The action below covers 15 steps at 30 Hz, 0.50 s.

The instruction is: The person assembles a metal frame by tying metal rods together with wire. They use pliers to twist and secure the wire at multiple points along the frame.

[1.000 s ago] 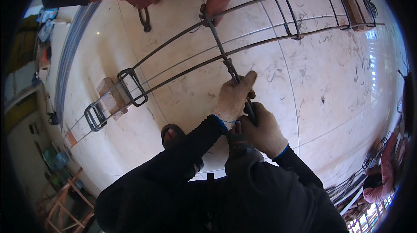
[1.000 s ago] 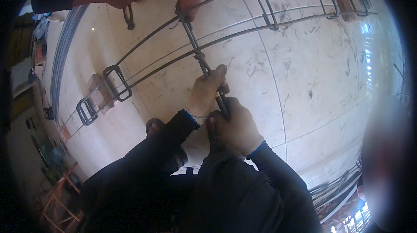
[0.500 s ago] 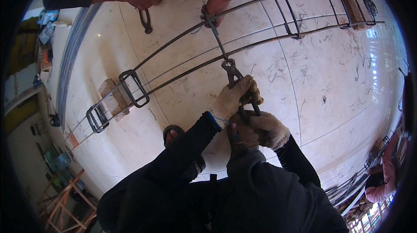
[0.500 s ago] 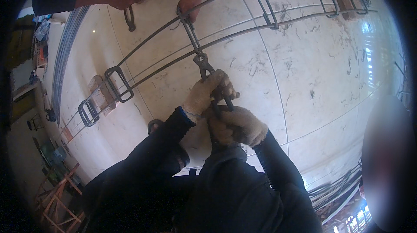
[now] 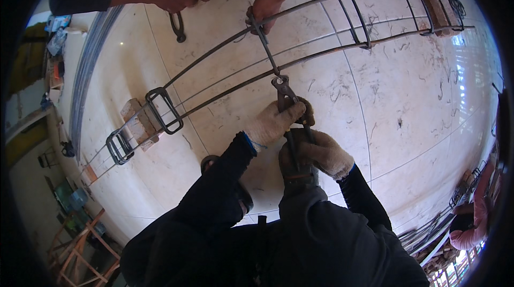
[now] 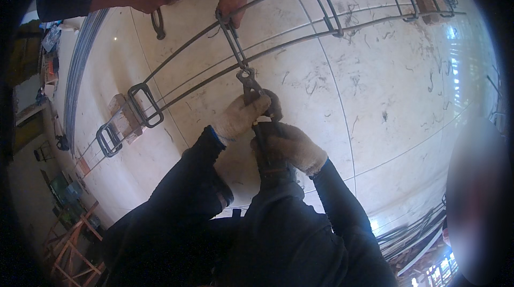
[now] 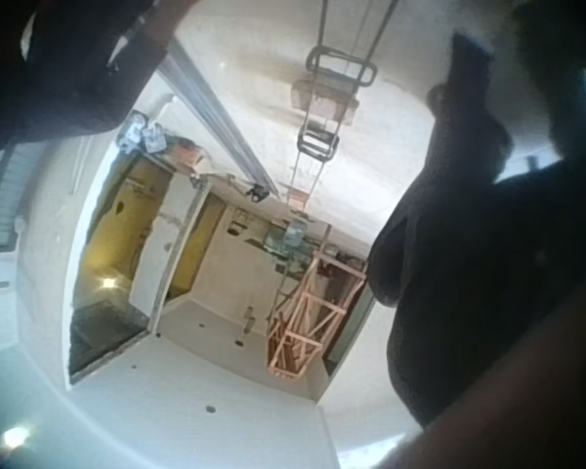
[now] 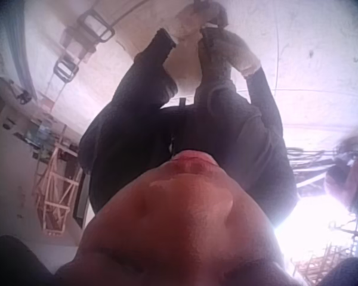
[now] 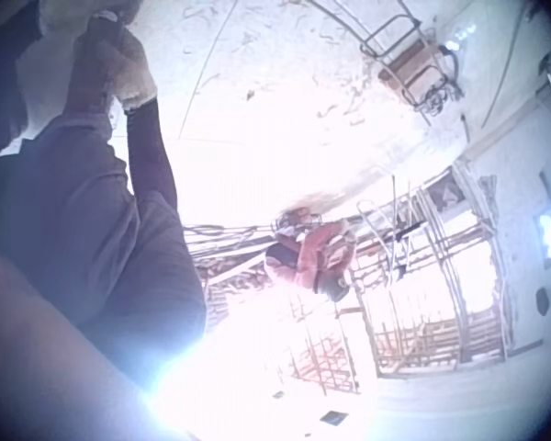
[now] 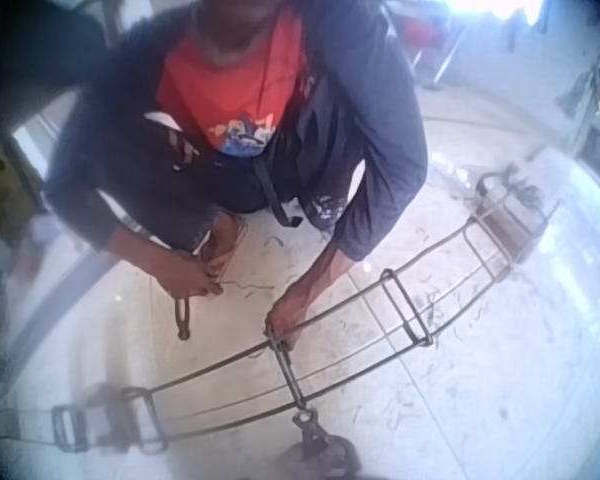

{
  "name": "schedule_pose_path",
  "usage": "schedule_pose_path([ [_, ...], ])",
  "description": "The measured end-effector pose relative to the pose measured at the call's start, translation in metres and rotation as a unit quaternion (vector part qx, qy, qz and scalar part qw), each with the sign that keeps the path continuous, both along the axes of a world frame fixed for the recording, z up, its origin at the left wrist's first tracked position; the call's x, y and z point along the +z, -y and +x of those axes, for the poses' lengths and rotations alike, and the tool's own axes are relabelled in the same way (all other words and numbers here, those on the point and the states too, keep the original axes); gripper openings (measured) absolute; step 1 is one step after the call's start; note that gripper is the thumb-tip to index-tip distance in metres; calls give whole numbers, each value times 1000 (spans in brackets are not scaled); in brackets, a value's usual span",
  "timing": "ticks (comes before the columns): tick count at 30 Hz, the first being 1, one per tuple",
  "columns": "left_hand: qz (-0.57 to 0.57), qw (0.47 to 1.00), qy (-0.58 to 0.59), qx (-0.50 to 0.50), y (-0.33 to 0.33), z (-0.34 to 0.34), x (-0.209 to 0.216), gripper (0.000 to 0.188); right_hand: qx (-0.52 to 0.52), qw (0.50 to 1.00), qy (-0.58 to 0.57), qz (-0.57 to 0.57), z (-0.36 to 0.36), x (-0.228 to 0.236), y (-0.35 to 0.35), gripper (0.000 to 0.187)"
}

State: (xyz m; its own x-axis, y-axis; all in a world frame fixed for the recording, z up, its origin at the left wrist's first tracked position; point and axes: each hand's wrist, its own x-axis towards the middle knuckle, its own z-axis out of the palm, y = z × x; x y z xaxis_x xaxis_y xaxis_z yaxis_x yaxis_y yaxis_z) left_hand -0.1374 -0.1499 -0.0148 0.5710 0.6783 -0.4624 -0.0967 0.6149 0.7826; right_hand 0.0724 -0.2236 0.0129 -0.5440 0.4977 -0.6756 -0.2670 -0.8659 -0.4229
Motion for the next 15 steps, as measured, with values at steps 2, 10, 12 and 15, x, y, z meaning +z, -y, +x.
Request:
schedule_pose_path([
  [2,-18,998,25,48,10,8,-3,39,-23,999,-49,-3,-3,-1,5,47],
  [10,-91,966,-143,195,20,50,26,48,89,973,203,66,-9,12,-11,47],
  [12,-96,952,-203,207,18,52,35,49,91,950,262,143,-14,34,-11,52],
  [15,-116,941,-237,209,14,60,39,50,123,827,467,288,-30,67,-2,64],
])
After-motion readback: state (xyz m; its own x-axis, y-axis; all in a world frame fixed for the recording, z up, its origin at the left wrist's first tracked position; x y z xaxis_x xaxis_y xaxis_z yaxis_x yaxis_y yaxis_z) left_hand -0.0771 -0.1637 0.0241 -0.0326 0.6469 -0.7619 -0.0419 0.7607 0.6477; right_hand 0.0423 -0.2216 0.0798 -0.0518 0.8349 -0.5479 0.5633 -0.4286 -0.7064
